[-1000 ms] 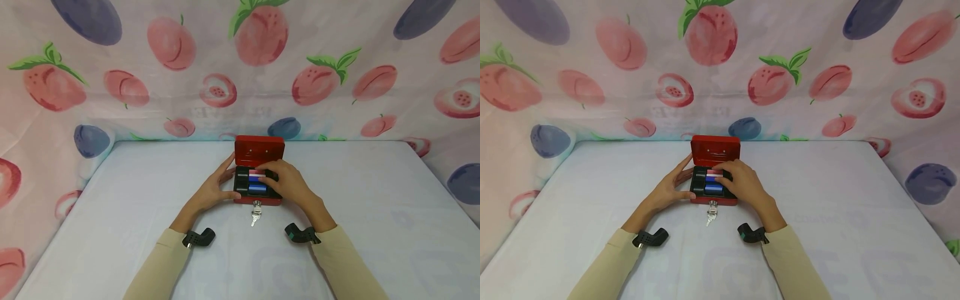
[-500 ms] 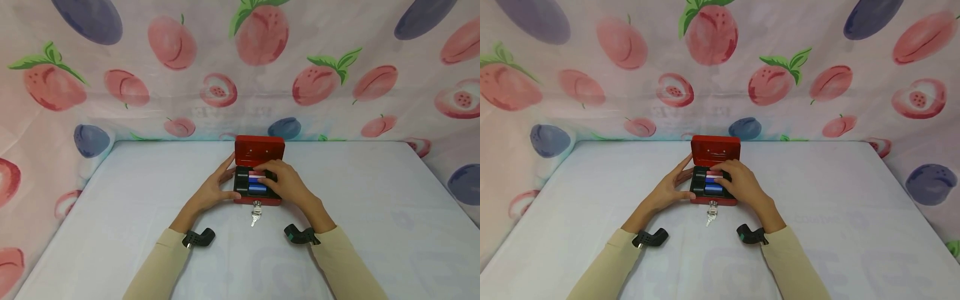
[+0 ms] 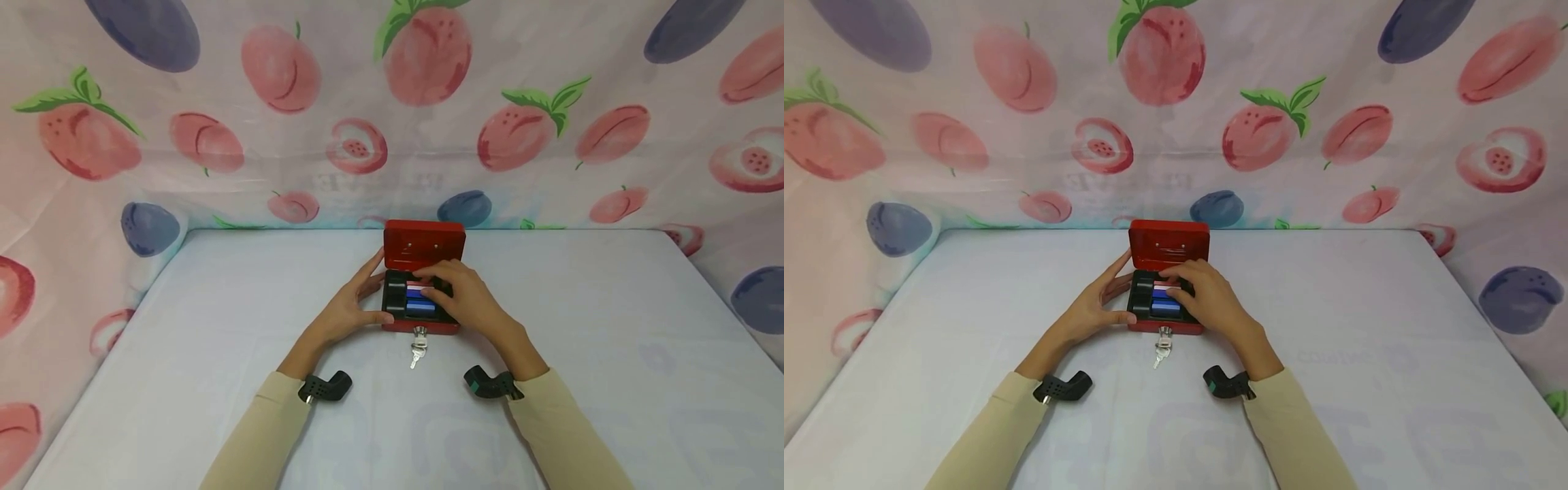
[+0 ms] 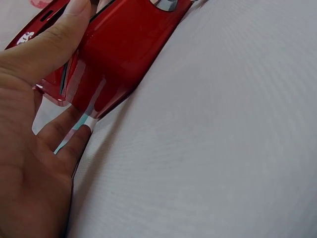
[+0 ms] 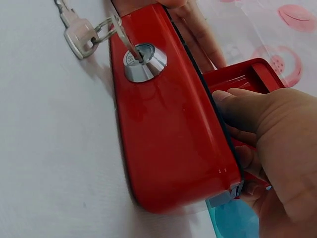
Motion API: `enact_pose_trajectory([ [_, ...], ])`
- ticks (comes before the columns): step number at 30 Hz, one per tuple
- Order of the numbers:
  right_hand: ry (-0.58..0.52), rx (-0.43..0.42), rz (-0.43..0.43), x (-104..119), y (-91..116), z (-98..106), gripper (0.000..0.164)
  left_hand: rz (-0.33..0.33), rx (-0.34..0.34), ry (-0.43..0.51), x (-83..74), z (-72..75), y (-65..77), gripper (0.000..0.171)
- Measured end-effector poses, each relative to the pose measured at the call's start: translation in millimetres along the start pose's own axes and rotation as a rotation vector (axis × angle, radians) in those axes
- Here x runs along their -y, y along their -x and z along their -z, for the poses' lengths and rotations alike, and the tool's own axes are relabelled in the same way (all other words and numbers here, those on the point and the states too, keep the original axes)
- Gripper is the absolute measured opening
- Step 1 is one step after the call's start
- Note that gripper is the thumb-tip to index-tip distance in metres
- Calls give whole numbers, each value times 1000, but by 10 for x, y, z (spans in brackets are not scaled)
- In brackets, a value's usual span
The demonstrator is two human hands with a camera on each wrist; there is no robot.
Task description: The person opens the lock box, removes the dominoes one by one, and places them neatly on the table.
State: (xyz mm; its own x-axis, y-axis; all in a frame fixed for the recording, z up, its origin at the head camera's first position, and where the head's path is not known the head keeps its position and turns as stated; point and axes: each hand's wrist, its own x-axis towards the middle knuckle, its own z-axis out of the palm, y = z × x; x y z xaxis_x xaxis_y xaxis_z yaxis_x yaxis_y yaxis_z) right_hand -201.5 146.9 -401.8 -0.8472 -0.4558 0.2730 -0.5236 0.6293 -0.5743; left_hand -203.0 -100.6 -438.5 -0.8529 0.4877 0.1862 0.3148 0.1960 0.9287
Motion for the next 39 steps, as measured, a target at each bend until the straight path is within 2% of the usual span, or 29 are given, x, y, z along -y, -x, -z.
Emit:
enact_pose_trajectory([
  [12,0,5,-3,2,-2,9,32,2,-2,-20,18,12,-8,107],
  [25,129,28,-75,28,17,15,27,0,1,-27,9,6,-13,106],
  [39,6,-5,-90,42,7,23,26,-11,5,-13,7,12,-10,106],
])
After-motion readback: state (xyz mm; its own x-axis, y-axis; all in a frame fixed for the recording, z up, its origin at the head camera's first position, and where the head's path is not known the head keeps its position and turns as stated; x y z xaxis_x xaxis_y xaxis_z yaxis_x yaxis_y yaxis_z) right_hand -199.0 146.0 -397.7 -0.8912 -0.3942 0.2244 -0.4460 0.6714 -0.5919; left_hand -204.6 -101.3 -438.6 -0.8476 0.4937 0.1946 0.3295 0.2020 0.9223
